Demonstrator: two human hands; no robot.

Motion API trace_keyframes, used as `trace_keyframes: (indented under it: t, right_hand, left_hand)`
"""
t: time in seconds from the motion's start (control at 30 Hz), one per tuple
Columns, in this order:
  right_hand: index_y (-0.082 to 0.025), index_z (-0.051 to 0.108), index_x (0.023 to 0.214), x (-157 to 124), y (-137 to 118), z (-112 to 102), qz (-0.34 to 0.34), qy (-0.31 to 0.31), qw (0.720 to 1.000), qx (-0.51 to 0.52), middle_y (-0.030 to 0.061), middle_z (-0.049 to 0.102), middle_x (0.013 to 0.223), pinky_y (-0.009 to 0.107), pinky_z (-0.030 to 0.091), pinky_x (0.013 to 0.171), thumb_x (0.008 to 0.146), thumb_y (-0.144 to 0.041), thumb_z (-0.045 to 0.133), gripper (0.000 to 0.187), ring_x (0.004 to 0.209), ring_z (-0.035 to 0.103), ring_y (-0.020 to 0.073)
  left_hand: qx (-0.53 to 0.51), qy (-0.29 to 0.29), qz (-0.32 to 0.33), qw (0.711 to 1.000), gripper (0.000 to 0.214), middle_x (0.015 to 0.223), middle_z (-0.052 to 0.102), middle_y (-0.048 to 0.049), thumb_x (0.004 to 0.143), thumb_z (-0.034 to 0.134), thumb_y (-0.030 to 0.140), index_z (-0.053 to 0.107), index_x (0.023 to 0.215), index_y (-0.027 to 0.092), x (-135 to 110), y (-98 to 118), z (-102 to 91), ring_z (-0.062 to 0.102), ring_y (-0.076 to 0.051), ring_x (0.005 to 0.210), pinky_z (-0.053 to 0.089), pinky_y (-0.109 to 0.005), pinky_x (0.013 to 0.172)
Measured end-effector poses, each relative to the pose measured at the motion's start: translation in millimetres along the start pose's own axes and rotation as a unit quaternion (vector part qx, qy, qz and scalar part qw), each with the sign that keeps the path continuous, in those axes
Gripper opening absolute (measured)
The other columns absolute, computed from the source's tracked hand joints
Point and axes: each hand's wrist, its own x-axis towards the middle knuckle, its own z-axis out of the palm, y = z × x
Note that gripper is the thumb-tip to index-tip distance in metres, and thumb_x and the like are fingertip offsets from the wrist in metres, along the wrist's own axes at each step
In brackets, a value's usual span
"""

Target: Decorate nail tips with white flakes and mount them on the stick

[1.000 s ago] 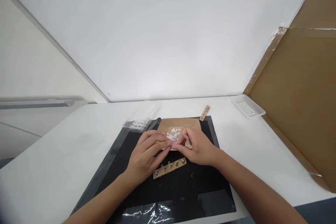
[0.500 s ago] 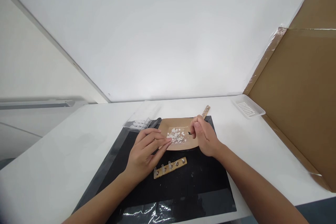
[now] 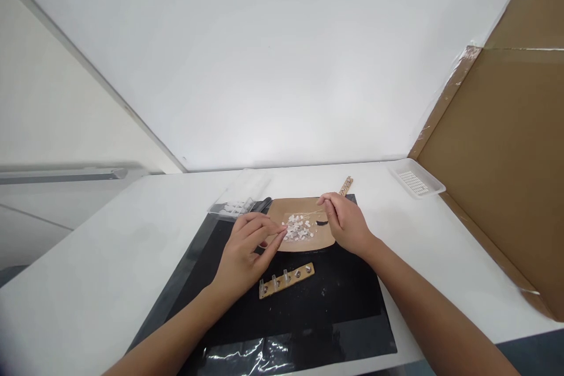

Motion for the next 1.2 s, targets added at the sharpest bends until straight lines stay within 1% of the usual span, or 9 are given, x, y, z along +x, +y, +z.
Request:
trace_keyframes:
  t: [0.1, 0.2, 0.33, 0.57, 0.67, 0.77, 0.87, 1.03, 1.2]
  right_hand:
    - [-0.028, 0.067, 0.121, 0.6, 2.5, 2.0, -0.033, 0.008, 0.999, -0.02, 0.0058, 0.067, 0.098, 0.039, 0.052, 0.08, 0.114, -0.035, 0.04, 0.029, 0.086, 0.065, 0.0232]
    - [-0.031, 0.071, 0.124, 1.7, 5.1, 3.2, -0.054, 0.033, 0.998, -0.027, 0.0076, 0.065, 0.103, 0.041, 0.054, 0.081, 0.113, -0.033, 0.043, 0.03, 0.09, 0.065, 0.0244]
    - [-0.032, 0.073, 0.126, 2.5, 6.9, 3.7, -0.065, 0.039, 0.997, -0.028, 0.0079, 0.063, 0.105, 0.042, 0.056, 0.084, 0.112, -0.031, 0.047, 0.029, 0.094, 0.066, 0.0247]
    - [-0.032, 0.074, 0.129, 1.1, 6.1, 4.5, -0.098, 0.026, 0.994, -0.028, 0.0053, 0.062, 0.099, 0.036, 0.054, 0.072, 0.111, -0.028, 0.052, 0.029, 0.083, 0.063, 0.0198]
    - [-0.031, 0.075, 0.127, 0.8, 4.5, 5.0, -0.108, 0.026, 0.993, -0.024, 0.0048, 0.065, 0.097, 0.034, 0.054, 0.072, 0.11, -0.028, 0.054, 0.027, 0.082, 0.063, 0.0189]
    - [-0.028, 0.076, 0.122, 0.5, 2.5, 5.6, -0.103, 0.025, 0.994, -0.007, 0.0046, 0.067, 0.096, 0.034, 0.055, 0.073, 0.109, -0.029, 0.058, 0.023, 0.08, 0.064, 0.0177]
    - [-0.026, 0.076, 0.119, 0.2, 2.5, 6.6, -0.1, 0.028, 0.995, 0.004, 0.0044, 0.068, 0.094, 0.033, 0.056, 0.072, 0.109, -0.03, 0.06, 0.02, 0.079, 0.065, 0.0174]
    - [-0.027, 0.075, 0.117, -0.1, 6.7, 8.0, -0.116, 0.035, 0.993, -0.002, 0.0047, 0.071, 0.095, 0.033, 0.057, 0.076, 0.109, -0.028, 0.06, 0.018, 0.085, 0.069, 0.0188]
    - [-0.027, 0.074, 0.116, -0.1, 6.9, 7.7, -0.122, 0.037, 0.992, -0.018, 0.004, 0.07, 0.094, 0.033, 0.057, 0.074, 0.109, -0.028, 0.059, 0.017, 0.084, 0.069, 0.0186]
  left_hand:
    - [-0.005, -0.005, 0.01, 1.0, 0.01, 0.09, 0.075, -0.0066, 0.101, 0.068, 0.019, 0.077, 0.102, 0.022, 1.0, 0.0, -1.1, 0.064, -0.025, 0.099, 0.056, -0.043, 0.088]
    - [-0.027, -0.026, 0.051, 0.998, 0.01, 0.093, 0.075, -0.0055, 0.098, 0.072, 0.017, 0.078, 0.102, 0.024, 1.9, 3.3, -3.4, 0.062, -0.024, 0.099, 0.055, -0.045, 0.093]
    - [-0.069, -0.067, 0.107, 0.99, 0.012, 0.095, 0.074, -0.0041, 0.095, 0.078, 0.015, 0.078, 0.101, 0.026, -0.7, 13.2, -6.1, 0.059, -0.022, 0.099, 0.054, -0.039, 0.088]
    - [-0.087, -0.119, 0.149, 0.978, 0.017, 0.095, 0.074, -0.0021, 0.093, 0.081, 0.018, 0.079, 0.105, 0.029, -5.2, 24.9, -8.3, 0.06, -0.02, 0.095, 0.052, -0.035, 0.088]
    - [-0.092, -0.151, 0.168, 0.97, 0.013, 0.099, 0.076, -0.0028, 0.094, 0.081, 0.021, 0.079, 0.104, 0.028, -4.3, 24.9, -9.4, 0.06, -0.021, 0.099, 0.053, -0.033, 0.089]
    - [-0.092, -0.181, 0.171, 0.964, 0.009, 0.103, 0.076, -0.0038, 0.095, 0.08, 0.024, 0.08, 0.103, 0.027, -4.4, 24.3, -9.8, 0.06, -0.022, 0.103, 0.052, -0.033, 0.091]
    - [-0.087, -0.199, 0.164, 0.962, 0.012, 0.104, 0.075, -0.0048, 0.096, 0.079, 0.027, 0.08, 0.108, 0.027, -4.7, 23.1, -10.4, 0.06, -0.023, 0.107, 0.05, -0.035, 0.096]
    - [-0.083, -0.203, 0.17, 0.961, 0.012, 0.104, 0.076, -0.0023, 0.097, 0.079, 0.031, 0.08, 0.108, 0.031, -1.7, 20.7, -14.0, 0.057, -0.024, 0.11, 0.041, -0.04, 0.102]
    - [-0.1, -0.209, 0.182, 0.956, 0.013, 0.104, 0.076, -0.0022, 0.098, 0.077, 0.033, 0.08, 0.111, 0.031, 2.0, 20.4, -17.6, 0.057, -0.024, 0.108, 0.036, -0.04, 0.1]
